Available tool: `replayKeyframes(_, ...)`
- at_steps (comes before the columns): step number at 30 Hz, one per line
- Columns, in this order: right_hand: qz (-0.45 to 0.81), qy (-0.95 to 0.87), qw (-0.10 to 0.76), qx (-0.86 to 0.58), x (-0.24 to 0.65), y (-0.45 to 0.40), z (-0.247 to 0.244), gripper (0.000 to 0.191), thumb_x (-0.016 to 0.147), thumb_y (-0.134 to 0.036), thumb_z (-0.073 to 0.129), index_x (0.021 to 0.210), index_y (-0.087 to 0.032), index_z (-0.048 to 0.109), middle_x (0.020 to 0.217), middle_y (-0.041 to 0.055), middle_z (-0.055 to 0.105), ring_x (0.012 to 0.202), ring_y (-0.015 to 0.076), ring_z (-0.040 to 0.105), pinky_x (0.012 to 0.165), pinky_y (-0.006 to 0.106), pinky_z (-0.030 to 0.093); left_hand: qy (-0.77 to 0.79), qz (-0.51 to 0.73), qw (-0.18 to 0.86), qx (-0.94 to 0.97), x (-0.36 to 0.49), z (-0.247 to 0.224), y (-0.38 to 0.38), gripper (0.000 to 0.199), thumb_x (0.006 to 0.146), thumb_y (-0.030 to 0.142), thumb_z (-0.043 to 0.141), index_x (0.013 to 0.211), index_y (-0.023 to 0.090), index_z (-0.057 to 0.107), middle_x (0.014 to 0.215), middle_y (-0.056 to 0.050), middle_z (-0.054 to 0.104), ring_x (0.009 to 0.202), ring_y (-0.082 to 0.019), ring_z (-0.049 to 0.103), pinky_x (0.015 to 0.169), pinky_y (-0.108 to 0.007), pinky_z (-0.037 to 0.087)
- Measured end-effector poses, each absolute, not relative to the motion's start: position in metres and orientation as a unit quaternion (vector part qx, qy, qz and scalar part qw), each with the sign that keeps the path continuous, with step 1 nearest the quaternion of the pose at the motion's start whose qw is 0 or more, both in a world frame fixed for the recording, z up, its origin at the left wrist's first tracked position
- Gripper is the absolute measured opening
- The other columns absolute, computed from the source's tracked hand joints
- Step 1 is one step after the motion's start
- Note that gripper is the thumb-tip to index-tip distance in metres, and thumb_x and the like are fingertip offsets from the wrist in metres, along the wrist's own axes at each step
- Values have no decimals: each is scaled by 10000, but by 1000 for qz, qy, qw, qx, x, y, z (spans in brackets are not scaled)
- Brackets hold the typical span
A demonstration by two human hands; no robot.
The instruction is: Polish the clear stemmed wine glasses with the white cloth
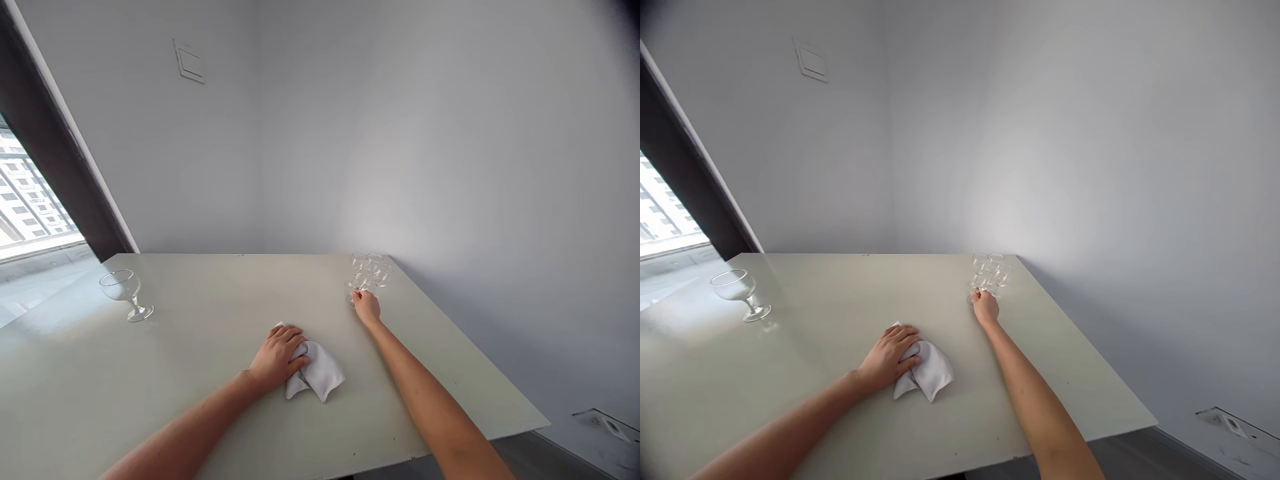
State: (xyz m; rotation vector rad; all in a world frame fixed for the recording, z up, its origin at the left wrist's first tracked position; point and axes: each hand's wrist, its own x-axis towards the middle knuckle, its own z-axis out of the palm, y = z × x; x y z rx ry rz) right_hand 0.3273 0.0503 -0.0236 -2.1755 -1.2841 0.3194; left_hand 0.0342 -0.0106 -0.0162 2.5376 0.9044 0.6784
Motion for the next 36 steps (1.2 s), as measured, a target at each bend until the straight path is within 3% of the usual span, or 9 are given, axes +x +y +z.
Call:
replayKeyframes(7,118,-458,279,-836,337,63,-19,276,821,-364,409,783,-172,602,811,68,643,697,166,581,510,234,314,320,247,191,895,33,-18,-10,337,759,413,546,1066,279,581,1135,-60,562,1101,-257,457,991,-441,259)
replayKeyframes(11,118,-455,267,-841,339,59,-14,237,810,-352,435,804,-176,593,842,71,640,734,173,583,530,235,325,317,281,253,870,33,-16,-11,382,720,434,587,1069,280,580,1150,-65,555,1099,-260,462,1001,-432,250)
replayKeyframes(15,109,-452,256,-848,335,38,-8,255,791,-377,451,930,-187,548,921,77,623,769,196,569,550,252,331,377,488,310,724,23,-1,1,348,722,413,587,1034,260,575,1154,-75,538,1115,-242,449,978,-379,296)
replayKeyframes(19,121,-513,254,-811,314,10,0,293,815,-444,379,831,-206,550,828,40,628,713,172,558,551,247,330,523,670,226,476,-14,16,36,277,791,395,486,1018,236,482,1089,-61,503,1019,-182,487,884,-313,376)
replayKeyframes(22,202,-605,218,-738,286,-4,4,422,822,-523,328,665,-203,553,666,20,618,596,148,550,532,241,326,661,663,196,291,-57,17,63,319,804,370,449,1079,232,366,1102,-66,444,943,-159,505,789,-295,423)
replayKeyframes(24,263,-652,171,-690,265,-10,5,487,842,-540,264,657,-199,560,621,18,614,514,134,532,515,245,319,707,647,180,220,-87,13,76,375,798,333,445,1124,224,297,1159,-96,384,973,-173,496,786,-313,427)
replayKeyframes(29,188,-743,108,-633,220,-17,4,436,854,-490,302,628,-211,549,614,18,603,563,148,525,504,250,262,759,616,146,152,-146,4,95,626,700,332,569,1203,194,222,1266,-190,250,1158,-296,378,875,-429,373)
replayKeyframes(32,200,-761,97,-609,207,-19,2,331,800,-508,424,714,-223,568,658,9,614,616,160,538,515,247,261,774,597,142,156,-171,5,103,759,628,322,650,1227,147,218,1258,-220,282,1214,-338,305,918,-466,327)
replayKeyframes(36,232,-763,105,-594,203,-18,-3,230,719,-443,565,700,-217,530,633,-20,583,581,139,502,510,244,247,767,590,151,203,-193,11,111,679,654,245,630,1215,135,264,1091,-143,470,1063,-261,472,874,-398,372)
